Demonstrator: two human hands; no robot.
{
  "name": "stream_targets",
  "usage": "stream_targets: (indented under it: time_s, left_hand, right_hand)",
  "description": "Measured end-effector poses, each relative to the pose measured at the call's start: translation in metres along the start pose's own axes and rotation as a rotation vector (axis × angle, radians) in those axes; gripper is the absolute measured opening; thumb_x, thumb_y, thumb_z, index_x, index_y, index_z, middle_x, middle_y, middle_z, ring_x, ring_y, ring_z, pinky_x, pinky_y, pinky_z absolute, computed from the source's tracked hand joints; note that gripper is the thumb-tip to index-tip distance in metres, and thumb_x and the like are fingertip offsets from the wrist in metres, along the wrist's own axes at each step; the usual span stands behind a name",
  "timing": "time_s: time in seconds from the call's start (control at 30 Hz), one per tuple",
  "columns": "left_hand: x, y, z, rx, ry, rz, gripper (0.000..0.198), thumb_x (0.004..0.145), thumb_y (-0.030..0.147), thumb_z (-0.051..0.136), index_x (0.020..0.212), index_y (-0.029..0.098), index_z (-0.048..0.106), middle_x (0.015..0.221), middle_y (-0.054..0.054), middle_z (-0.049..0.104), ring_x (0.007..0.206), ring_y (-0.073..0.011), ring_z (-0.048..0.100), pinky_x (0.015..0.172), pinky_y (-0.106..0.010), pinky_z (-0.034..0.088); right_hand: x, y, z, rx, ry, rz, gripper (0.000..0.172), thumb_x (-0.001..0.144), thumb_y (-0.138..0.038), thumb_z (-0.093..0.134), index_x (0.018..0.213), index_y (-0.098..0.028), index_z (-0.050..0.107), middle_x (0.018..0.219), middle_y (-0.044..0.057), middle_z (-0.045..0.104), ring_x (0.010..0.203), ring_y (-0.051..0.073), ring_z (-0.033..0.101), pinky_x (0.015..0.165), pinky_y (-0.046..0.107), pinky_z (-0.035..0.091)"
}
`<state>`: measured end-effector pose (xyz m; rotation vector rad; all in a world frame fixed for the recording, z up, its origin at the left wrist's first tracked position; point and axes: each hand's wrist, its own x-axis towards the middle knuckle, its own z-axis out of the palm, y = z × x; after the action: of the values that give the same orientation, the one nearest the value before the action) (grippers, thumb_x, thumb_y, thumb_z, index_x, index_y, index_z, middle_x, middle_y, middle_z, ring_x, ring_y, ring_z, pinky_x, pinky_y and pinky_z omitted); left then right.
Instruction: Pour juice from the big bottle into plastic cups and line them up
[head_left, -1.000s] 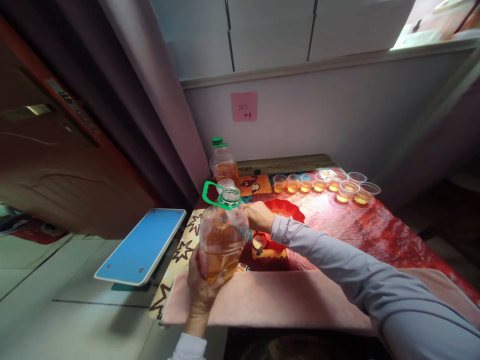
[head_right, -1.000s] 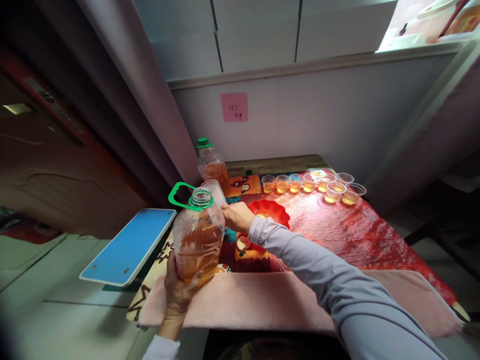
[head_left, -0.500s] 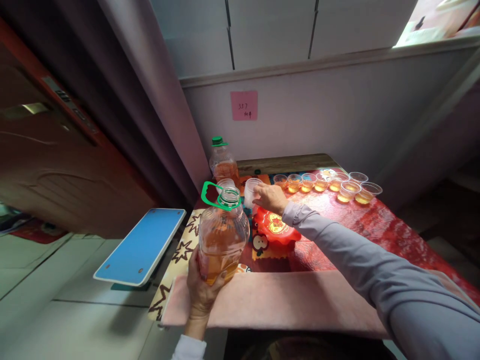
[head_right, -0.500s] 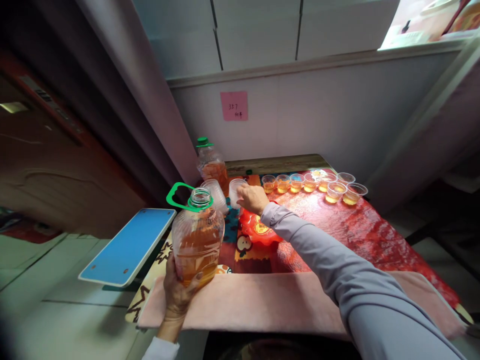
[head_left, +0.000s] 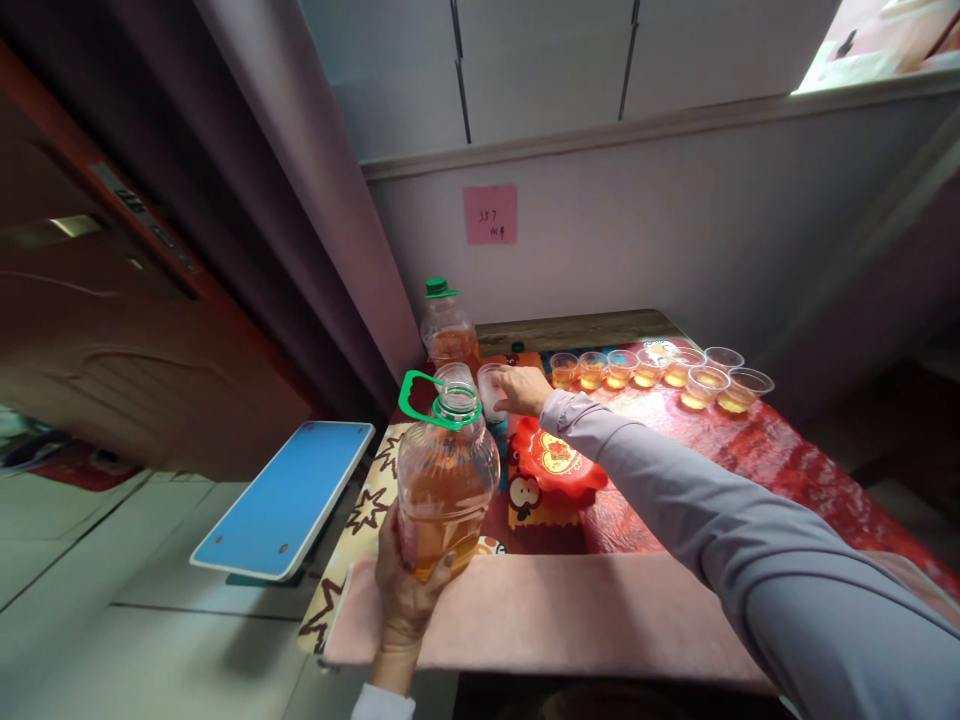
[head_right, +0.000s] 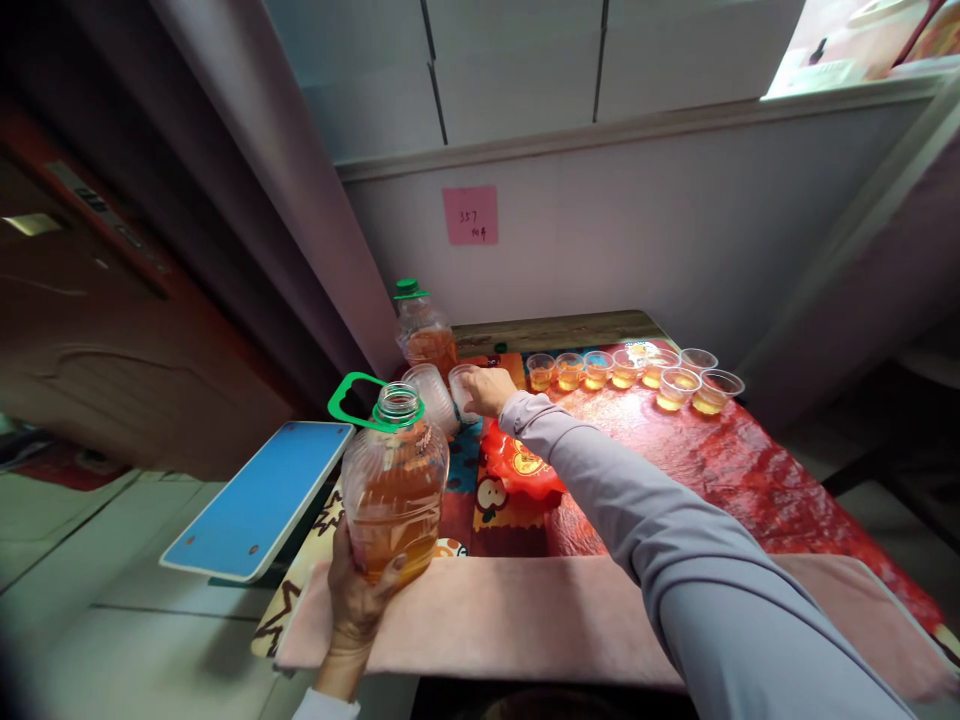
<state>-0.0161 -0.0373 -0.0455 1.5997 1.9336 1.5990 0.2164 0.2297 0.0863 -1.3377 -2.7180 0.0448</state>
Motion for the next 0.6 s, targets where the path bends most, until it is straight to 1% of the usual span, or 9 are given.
stream_targets:
  time_s: [0.07, 0.13, 0.23, 0.27, 0.37, 0.43, 0.53, 0.6]
  left_hand:
    - [0.0, -0.001, -0.001, 0.008, -0.023, 0.001, 0.088, 0.074, 0.054, 0.085, 0.152, 0.031, 0.05, 0.143, -0.015, 0.069, 0.13, -0.0491, 0.068, 0.108, -0.079, 0.054]
    - [0.0, -0.002, -0.002, 0.011, -0.026, -0.003, 0.088, 0.074, 0.053, 0.086, 0.151, 0.03, 0.05, 0.142, -0.015, 0.069, 0.129, -0.0489, 0.069, 0.108, -0.078, 0.055]
    - [-0.001, -0.001, -0.001, 0.008, -0.025, 0.001, 0.091, 0.074, 0.056, 0.085, 0.153, 0.027, 0.049, 0.143, -0.017, 0.068, 0.128, -0.049, 0.069, 0.107, -0.077, 0.055]
    - [-0.001, -0.001, 0.0, 0.009, -0.016, 0.001, 0.091, 0.076, 0.058, 0.084, 0.154, 0.026, 0.048, 0.144, -0.018, 0.068, 0.129, -0.0493, 0.068, 0.107, -0.078, 0.055]
    - [-0.002, 0.0, 0.003, 0.015, 0.016, 0.003, 0.09, 0.079, 0.061, 0.081, 0.156, 0.027, 0.048, 0.146, -0.018, 0.066, 0.131, -0.0498, 0.067, 0.108, -0.08, 0.053]
    - [-0.002, -0.002, 0.002, 0.015, 0.008, 0.009, 0.091, 0.077, 0.06, 0.083, 0.155, 0.028, 0.049, 0.145, -0.017, 0.068, 0.129, -0.0498, 0.069, 0.106, -0.08, 0.054]
    - [-0.001, -0.005, -0.001, 0.011, -0.02, 0.015, 0.09, 0.076, 0.056, 0.085, 0.154, 0.028, 0.05, 0.144, -0.017, 0.068, 0.128, -0.0498, 0.069, 0.104, -0.079, 0.056]
    - [-0.001, -0.007, -0.003, 0.008, -0.029, 0.013, 0.089, 0.077, 0.054, 0.085, 0.154, 0.028, 0.049, 0.144, -0.017, 0.068, 0.13, -0.05, 0.068, 0.105, -0.078, 0.056]
  right_hand:
    - [0.001, 0.0, -0.003, 0.0, -0.007, -0.032, 0.039, 0.098, -0.044, 0.077, 0.13, -0.021, 0.075, 0.139, 0.014, 0.076, 0.119, 0.03, 0.075, 0.087, 0.034, 0.056]
    - [0.001, 0.001, -0.008, -0.003, -0.01, -0.053, 0.035, 0.099, -0.044, 0.075, 0.127, -0.023, 0.078, 0.139, 0.013, 0.076, 0.119, 0.03, 0.075, 0.088, 0.034, 0.055]
    - [0.001, 0.002, -0.012, -0.012, -0.019, -0.059, 0.024, 0.101, -0.033, 0.069, 0.12, -0.023, 0.082, 0.135, 0.012, 0.079, 0.118, 0.029, 0.076, 0.088, 0.033, 0.054]
    - [0.001, 0.002, -0.013, -0.015, -0.021, -0.057, 0.024, 0.103, -0.029, 0.065, 0.117, -0.023, 0.083, 0.133, 0.012, 0.08, 0.117, 0.029, 0.076, 0.087, 0.033, 0.054]
    - [0.001, 0.002, -0.012, -0.016, -0.021, -0.049, 0.029, 0.107, -0.026, 0.057, 0.114, -0.022, 0.085, 0.128, 0.013, 0.082, 0.114, 0.028, 0.077, 0.084, 0.031, 0.053]
    - [0.001, 0.002, -0.011, -0.015, -0.015, -0.04, 0.032, 0.109, -0.027, 0.055, 0.115, -0.021, 0.085, 0.126, 0.013, 0.083, 0.113, 0.028, 0.078, 0.083, 0.031, 0.053]
    - [0.002, 0.003, -0.01, -0.014, -0.005, -0.022, 0.032, 0.108, -0.026, 0.055, 0.116, -0.02, 0.086, 0.125, 0.014, 0.083, 0.112, 0.027, 0.078, 0.084, 0.031, 0.052]
    - [0.003, 0.004, -0.011, -0.009, 0.003, -0.008, 0.029, 0.107, -0.026, 0.059, 0.116, -0.02, 0.086, 0.125, 0.014, 0.083, 0.112, 0.027, 0.077, 0.084, 0.03, 0.052]
